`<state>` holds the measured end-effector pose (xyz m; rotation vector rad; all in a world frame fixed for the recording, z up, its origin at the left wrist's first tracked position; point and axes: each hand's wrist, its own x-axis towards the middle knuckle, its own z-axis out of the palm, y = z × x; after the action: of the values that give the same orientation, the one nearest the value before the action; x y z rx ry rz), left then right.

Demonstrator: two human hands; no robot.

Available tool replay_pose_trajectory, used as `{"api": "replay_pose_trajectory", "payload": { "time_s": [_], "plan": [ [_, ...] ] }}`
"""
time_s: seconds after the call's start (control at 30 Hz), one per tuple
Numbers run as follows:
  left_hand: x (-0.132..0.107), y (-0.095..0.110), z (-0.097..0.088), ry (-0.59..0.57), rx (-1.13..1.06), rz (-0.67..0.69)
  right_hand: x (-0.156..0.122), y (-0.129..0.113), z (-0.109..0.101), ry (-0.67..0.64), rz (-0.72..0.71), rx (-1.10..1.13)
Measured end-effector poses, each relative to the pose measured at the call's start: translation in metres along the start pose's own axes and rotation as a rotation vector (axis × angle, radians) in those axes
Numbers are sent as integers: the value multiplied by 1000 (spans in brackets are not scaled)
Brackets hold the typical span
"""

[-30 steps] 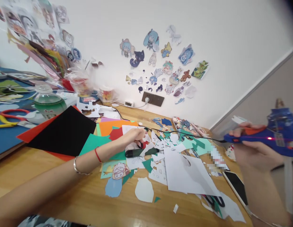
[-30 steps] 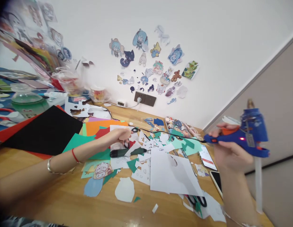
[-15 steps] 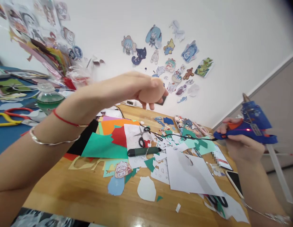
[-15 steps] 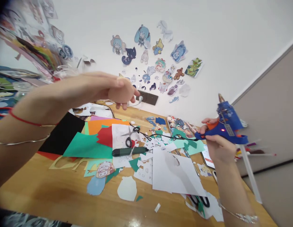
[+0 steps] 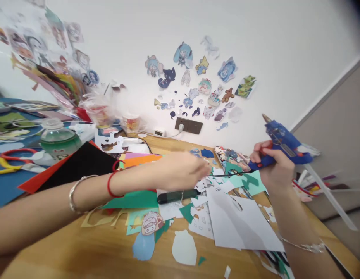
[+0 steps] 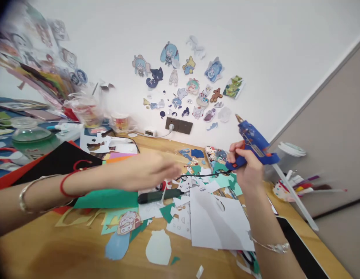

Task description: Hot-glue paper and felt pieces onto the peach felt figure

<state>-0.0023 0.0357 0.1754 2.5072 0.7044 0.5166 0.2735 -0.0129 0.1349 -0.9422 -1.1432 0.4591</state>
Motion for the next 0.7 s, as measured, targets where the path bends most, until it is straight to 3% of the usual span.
{"api": "replay_pose_trajectory", "payload": {
  "time_s": [0.03, 0.13, 0.17, 0.23, 0.27, 0.3, 0.37, 0.47, 0.6, 0.7],
  "plan": [
    [1, 0, -1, -85, -28, 74, 1, 1, 4, -6, 19, -2],
    [3, -6, -19, 46, -165, 127, 1, 5, 15, 0, 64, -11],
    [2, -10, -27, -17, -109, 126, 2, 7, 18, 16, 70, -10],
    [-1, -20, -38, -343, 57, 124, 4, 13, 26, 62, 72, 7],
    [-4, -24, -40, -435, 96, 99, 5, 16, 31, 85, 71, 21],
    [-7, -28, -39, -438, 85, 67, 7, 19, 35, 102, 69, 38],
    [-12, -34, -30, -329, -36, 99, 9, 24, 43, 104, 74, 61],
    [-9, -41, -9, -163, -441, 119, 6, 30, 54, 28, 88, 37],
    [11, -50, 10, 86, -866, -43, -2, 32, 63, -85, 75, -79],
    [22, -54, 15, 167, -1066, -133, -6, 28, 64, -117, 42, -153]
  ]
}}
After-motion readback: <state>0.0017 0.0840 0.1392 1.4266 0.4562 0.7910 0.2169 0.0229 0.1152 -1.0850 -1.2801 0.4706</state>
